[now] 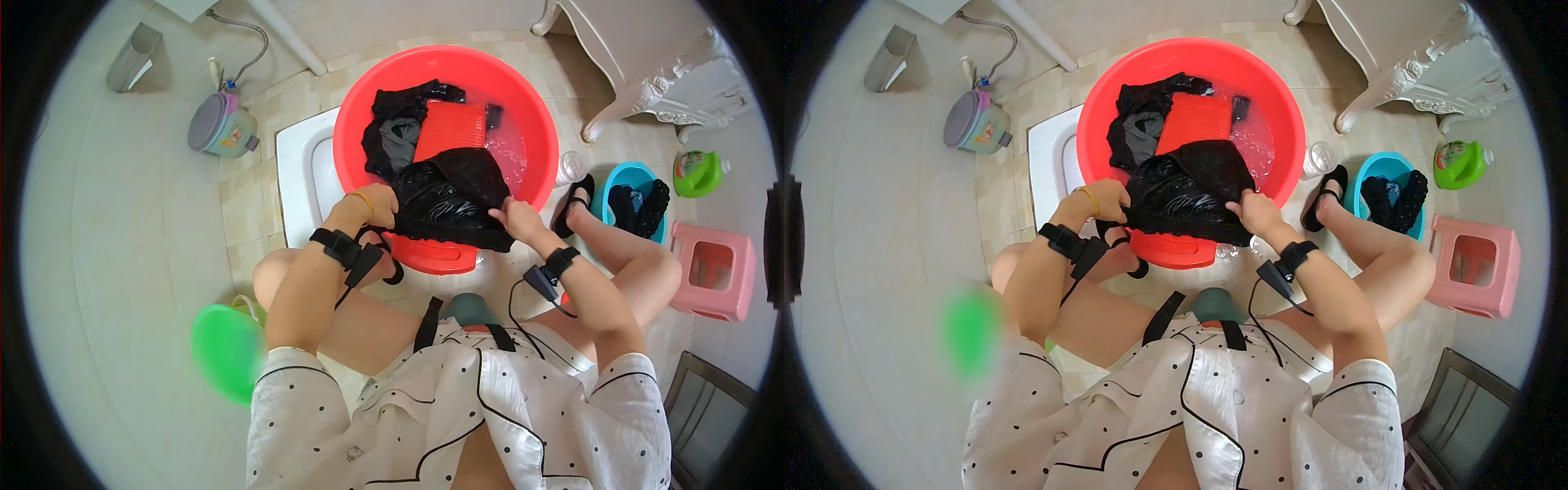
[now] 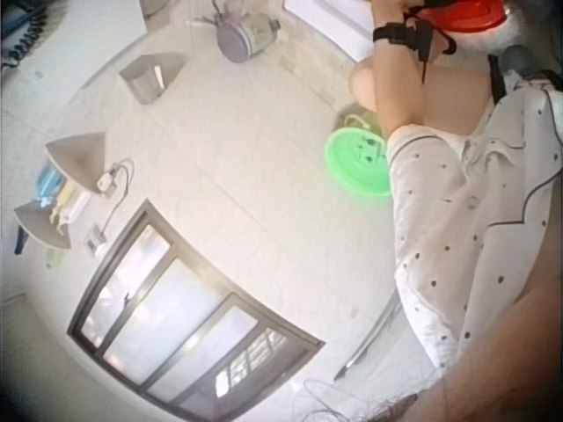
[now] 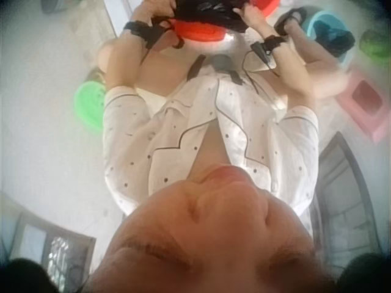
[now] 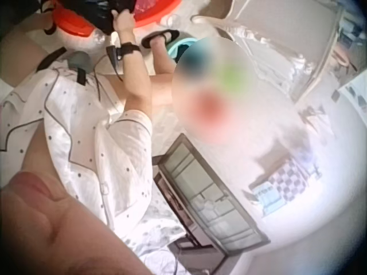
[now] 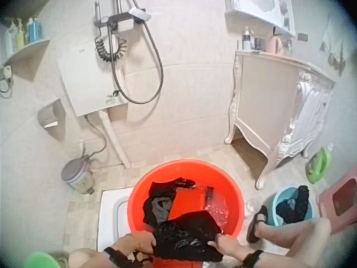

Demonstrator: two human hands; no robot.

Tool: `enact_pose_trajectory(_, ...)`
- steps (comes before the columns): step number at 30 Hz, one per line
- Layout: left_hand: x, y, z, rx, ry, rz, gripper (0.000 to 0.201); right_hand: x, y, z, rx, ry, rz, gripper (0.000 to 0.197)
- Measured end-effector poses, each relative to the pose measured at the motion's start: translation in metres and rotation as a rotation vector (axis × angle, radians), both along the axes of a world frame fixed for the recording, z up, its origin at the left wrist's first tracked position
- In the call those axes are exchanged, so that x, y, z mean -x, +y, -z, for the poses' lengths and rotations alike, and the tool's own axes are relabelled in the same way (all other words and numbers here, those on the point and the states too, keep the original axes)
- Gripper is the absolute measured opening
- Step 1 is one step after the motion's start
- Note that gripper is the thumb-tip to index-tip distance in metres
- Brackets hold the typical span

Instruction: The person is hand washing black clothing in a red basin with a washboard.

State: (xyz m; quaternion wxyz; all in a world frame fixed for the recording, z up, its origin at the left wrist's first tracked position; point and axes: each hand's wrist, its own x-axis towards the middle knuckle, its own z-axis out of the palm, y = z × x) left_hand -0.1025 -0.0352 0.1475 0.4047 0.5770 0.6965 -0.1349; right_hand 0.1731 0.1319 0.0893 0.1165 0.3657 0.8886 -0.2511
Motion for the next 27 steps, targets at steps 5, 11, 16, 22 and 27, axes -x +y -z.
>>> enact_pose_trajectory(5, -0.008, -0.009, 0.005, -0.192, -0.031, -0.165, 0.053, 0.021, 0.007, -0.011, -0.02, -0.412, -0.036, 0.059)
enact_pose_trajectory(11, -0.023, 0.003, 0.013, -0.196, 0.081, -0.11, 0.063, 0.012, 0.023, 0.024, -0.143, -0.435, 0.071, 0.058)
enact_pose_trajectory(16, -0.033, 0.01, -0.007, -0.149, 0.154, 0.053, 0.054, 0.008, 0.03, -0.002, -0.192, -0.023, -0.223, 0.03)
enact_pose_trajectory(22, -0.039, 0.012, -0.006, -0.479, 0.214, -0.04, 0.094, 0.021, 0.035, -0.109, 0.617, 0.601, -0.017, 0.013)
enact_pose_trajectory(27, -0.055, 0.026, -0.036, -0.687, 0.18, -0.061, 0.112, 0.023, 0.026, -0.184, 0.64, 0.666, -0.096, 0.016)
